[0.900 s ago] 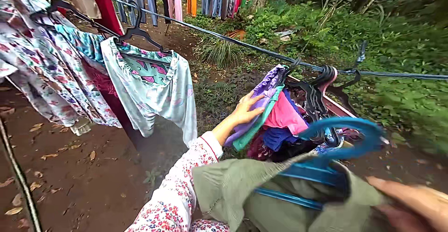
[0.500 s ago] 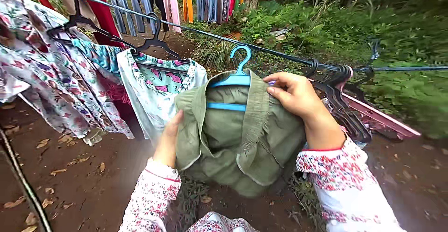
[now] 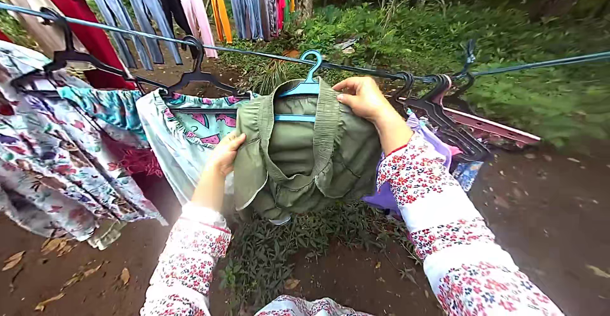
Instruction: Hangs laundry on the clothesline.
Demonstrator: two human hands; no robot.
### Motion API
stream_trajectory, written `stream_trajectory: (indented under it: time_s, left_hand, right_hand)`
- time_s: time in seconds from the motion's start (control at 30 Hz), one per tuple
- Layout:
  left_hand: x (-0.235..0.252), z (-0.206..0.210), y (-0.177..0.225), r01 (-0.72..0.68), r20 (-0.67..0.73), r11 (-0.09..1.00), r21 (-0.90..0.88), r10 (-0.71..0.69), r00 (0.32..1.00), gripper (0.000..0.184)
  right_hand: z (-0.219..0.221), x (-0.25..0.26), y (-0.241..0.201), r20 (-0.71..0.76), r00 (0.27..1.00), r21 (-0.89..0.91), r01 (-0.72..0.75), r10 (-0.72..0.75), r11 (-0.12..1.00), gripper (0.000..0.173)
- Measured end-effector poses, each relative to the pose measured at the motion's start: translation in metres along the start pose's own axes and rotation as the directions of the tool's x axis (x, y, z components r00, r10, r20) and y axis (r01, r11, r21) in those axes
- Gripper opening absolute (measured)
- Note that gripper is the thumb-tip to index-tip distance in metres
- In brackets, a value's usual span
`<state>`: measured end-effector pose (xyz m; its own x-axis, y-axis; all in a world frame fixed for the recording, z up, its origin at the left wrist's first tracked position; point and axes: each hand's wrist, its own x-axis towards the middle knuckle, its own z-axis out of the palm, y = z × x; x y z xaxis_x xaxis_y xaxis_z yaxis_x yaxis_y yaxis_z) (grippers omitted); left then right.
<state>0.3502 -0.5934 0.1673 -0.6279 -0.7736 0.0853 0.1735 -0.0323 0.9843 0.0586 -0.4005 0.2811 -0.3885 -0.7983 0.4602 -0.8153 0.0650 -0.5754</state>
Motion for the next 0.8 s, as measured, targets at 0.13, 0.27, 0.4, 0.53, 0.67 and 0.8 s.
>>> stream_trajectory:
  time_s: [0.13, 0.27, 0.4, 0.53, 0.67, 0.8]
  left_hand:
    - [0.013, -0.001, -0.027, -0.003, -0.047, 0.998, 0.064, 0.006, 0.999, 0.026]
    - [0.019, 0.002, -0.038, -0.056, -0.098, 0.991, 0.122, 0.068, 0.993, 0.021]
    - [0.024, 0.007, -0.050, -0.137, -0.108, 0.964, 0.230, 0.165, 0.980, 0.032]
    - [0.022, 0.015, -0.058, -0.185, -0.147, 0.929, 0.321, 0.242, 0.959, 0.058]
    - [0.009, 0.041, -0.055, -0.324, -0.191, 0.776, 0.542, 0.489, 0.851, 0.073]
    - [-0.015, 0.131, -0.032, -0.474, -0.033, 0.725, 0.499, 0.562, 0.826, 0.064]
  right_hand:
    - [0.025, -0.014, 0.030, -0.013, 0.997, -0.003, 0.077, -0.077, 0.997, 0.027]
    - [0.042, -0.018, 0.054, -0.048, 0.988, -0.039, 0.147, -0.149, 0.988, 0.029]
    - [0.032, -0.030, 0.050, 0.002, 0.998, -0.198, 0.069, -0.070, 0.978, 0.036]
    - [-0.014, -0.054, 0.061, -0.202, 0.974, -0.364, 0.021, -0.101, 0.931, 0.035]
    - [-0.101, -0.082, 0.110, -0.457, 0.887, -0.341, -0.246, 0.069, 0.907, 0.036]
    - [-0.161, -0.105, 0.158, -0.498, 0.794, -0.239, -0.513, 0.349, 0.824, 0.049]
